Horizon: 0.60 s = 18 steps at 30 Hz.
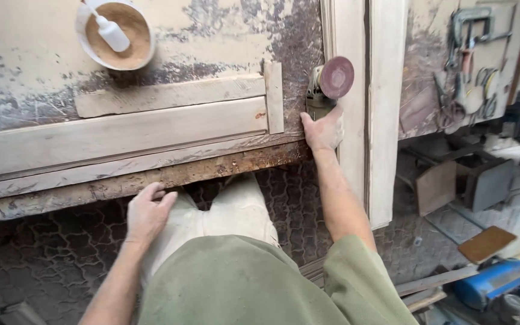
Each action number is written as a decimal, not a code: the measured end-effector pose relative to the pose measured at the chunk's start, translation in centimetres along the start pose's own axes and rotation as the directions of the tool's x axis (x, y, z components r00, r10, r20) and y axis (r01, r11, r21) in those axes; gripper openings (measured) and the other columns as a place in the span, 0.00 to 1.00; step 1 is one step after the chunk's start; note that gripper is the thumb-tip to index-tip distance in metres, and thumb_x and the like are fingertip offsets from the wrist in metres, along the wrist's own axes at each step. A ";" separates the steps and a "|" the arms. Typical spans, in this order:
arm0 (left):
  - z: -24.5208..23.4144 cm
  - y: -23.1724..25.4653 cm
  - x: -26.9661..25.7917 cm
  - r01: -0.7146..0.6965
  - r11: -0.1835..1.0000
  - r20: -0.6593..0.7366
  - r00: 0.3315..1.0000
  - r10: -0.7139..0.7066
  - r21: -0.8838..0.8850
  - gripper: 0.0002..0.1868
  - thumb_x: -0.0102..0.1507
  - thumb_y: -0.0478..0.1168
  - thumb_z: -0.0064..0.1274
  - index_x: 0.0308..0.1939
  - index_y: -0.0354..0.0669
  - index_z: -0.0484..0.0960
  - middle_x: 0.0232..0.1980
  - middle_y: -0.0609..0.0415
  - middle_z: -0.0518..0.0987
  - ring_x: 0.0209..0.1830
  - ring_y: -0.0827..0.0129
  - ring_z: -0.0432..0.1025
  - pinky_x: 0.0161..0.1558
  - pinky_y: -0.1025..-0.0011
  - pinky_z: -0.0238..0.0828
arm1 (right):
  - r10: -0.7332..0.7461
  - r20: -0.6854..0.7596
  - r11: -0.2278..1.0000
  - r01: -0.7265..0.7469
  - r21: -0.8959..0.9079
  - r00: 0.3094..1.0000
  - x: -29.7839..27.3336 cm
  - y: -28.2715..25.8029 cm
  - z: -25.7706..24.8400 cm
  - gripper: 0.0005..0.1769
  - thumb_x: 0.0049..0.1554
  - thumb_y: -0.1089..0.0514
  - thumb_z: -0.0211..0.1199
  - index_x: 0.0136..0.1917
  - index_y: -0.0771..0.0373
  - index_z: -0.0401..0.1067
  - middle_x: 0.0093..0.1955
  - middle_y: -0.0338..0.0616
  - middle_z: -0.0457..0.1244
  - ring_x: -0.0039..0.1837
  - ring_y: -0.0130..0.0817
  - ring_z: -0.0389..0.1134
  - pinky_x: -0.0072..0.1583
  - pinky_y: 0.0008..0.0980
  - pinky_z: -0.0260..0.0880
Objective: Manually and mechanically sanding a wooden plank and applying filler/glue.
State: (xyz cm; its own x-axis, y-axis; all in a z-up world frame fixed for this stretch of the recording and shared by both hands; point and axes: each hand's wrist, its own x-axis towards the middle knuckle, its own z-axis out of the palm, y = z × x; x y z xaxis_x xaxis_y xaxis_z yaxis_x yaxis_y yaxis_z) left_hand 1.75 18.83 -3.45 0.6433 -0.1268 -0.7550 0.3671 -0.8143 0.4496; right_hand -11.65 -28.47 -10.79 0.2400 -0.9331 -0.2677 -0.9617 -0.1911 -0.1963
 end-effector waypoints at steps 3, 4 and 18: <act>4.1 3.4 -2.2 -0.041 0.999 0.054 0.998 0.042 -0.021 0.24 0.56 0.51 0.65 0.55 0.51 0.84 0.50 0.44 0.86 0.50 0.52 0.80 0.48 0.58 0.78 | -0.034 0.131 0.992 0.018 0.122 0.991 0.7 0.7 -1.9 0.56 0.38 0.33 0.81 0.72 0.48 0.57 0.68 0.54 0.63 0.68 0.59 0.66 0.72 0.58 0.59; 5.3 4.3 -3.3 -0.041 0.999 0.058 0.997 0.042 -0.012 0.24 0.56 0.51 0.65 0.55 0.51 0.84 0.50 0.44 0.86 0.50 0.52 0.80 0.48 0.58 0.78 | -0.025 0.134 0.992 0.008 0.125 0.991 -2.1 -0.2 -3.2 0.56 0.38 0.33 0.81 0.72 0.48 0.57 0.68 0.54 0.63 0.68 0.59 0.66 0.72 0.58 0.59; 6.2 4.3 -11.3 0.123 0.992 0.049 0.991 -0.125 0.035 0.16 0.52 0.45 0.69 0.39 0.42 0.88 0.38 0.45 0.87 0.44 0.52 0.82 0.43 0.55 0.77 | -0.608 0.593 0.399 -0.443 0.803 0.527 -25.8 -14.9 -8.4 0.44 0.33 0.52 0.84 0.61 0.62 0.71 0.51 0.50 0.68 0.55 0.39 0.68 0.56 0.42 0.73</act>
State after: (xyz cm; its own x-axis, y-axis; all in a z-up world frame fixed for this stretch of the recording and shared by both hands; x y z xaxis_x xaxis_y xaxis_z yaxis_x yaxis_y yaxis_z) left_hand -8.09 13.23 4.08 0.5592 -0.0518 -0.8274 0.4195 -0.8432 0.3362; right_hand -4.63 -4.07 7.01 0.7898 -0.1950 -0.5816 -0.3841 0.5820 -0.7168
